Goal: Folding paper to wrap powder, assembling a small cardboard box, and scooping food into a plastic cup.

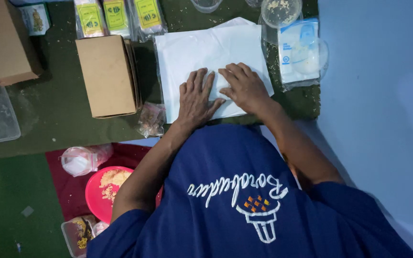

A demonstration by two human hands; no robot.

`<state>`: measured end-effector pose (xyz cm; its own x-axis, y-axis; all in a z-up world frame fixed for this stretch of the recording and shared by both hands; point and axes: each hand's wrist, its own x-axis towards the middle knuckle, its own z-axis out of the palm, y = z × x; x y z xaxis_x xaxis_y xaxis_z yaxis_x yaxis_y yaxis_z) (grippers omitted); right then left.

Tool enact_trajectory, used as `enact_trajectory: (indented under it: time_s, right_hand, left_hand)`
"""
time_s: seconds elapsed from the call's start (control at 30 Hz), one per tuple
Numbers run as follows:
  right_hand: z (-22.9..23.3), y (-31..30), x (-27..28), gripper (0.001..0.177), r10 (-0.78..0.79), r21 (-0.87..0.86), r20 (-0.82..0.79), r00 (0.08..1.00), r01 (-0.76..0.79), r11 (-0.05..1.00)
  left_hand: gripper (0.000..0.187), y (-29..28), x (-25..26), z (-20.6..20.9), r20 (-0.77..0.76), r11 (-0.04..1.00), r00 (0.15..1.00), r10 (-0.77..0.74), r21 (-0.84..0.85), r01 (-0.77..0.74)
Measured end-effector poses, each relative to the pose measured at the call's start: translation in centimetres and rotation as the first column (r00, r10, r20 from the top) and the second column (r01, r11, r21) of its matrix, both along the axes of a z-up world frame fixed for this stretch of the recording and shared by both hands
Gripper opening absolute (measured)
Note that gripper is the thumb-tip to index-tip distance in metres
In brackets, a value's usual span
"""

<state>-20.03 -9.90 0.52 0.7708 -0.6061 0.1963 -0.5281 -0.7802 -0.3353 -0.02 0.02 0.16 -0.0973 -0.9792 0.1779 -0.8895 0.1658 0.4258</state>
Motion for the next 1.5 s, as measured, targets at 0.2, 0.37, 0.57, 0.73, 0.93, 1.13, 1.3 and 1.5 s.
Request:
enact_trajectory:
  time_s: [0.2, 0.37, 0.57, 0.73, 0.93, 1.13, 1.3, 1.5]
  right_hand:
    - [3.8, -1.9, 1.1, 0.074, 0.002, 0.294, -0.138, 0.990, 0.039, 0.955]
    - [3.8, -2.6, 1.6, 0.068, -0.044, 0.363, -0.203, 0.978, 0.117, 0.924]
    - [3.7, -3.1, 1.9, 0.056, -0.074, 0.406, -0.281, 0.957, 0.188, 0.894]
    - [3.9, -3.2, 2.2, 0.054, -0.078, 0.462, -0.288, 0.954, 0.210, 0.862]
    - [3.7, -3.3, 2.6, 0.053, -0.095, 0.557, -0.261, 0.961, 0.230, 0.798]
    - [4.1, -2.7, 2.5, 0.050, -0.192, 0.608, -0.230, 0.954, 0.294, 0.737]
    - [4.7, -2.3, 3.1, 0.044, -0.230, 0.599, -0.226, 0.947, 0.321, 0.734]
    - [3.6, -2.2, 3.1, 0.055, -0.351, 0.685, -0.191, 0.917, 0.380, 0.621]
  left_hand:
    - [0.086, 0.1, -0.1, -1.2, 0.032, 0.999, 0.999, 0.039, -0.023, -0.038]
    - [0.082, 0.0, -0.1, -0.5, 0.036, 0.997, 0.997, 0.066, -0.030, -0.065]
    - [0.080, 0.1, 0.0, -0.9, 0.008, 0.994, 0.996, 0.084, -0.073, -0.083]
    - [0.079, 0.1, -0.1, -1.3, 0.010, 0.990, 0.995, 0.096, -0.107, -0.095]
    - [0.082, 0.0, -0.1, -1.7, 0.054, 0.965, 0.991, 0.121, -0.239, -0.105]
    - [0.077, 0.0, 0.0, -1.9, 0.014, 0.944, 0.991, 0.130, -0.309, -0.119]
    - [0.083, 0.2, 0.1, -1.7, -0.034, 0.952, 0.994, 0.101, -0.288, -0.106]
    - [0.093, 0.1, 0.2, -2.4, -0.014, 0.947, 0.993, 0.114, -0.299, -0.113]
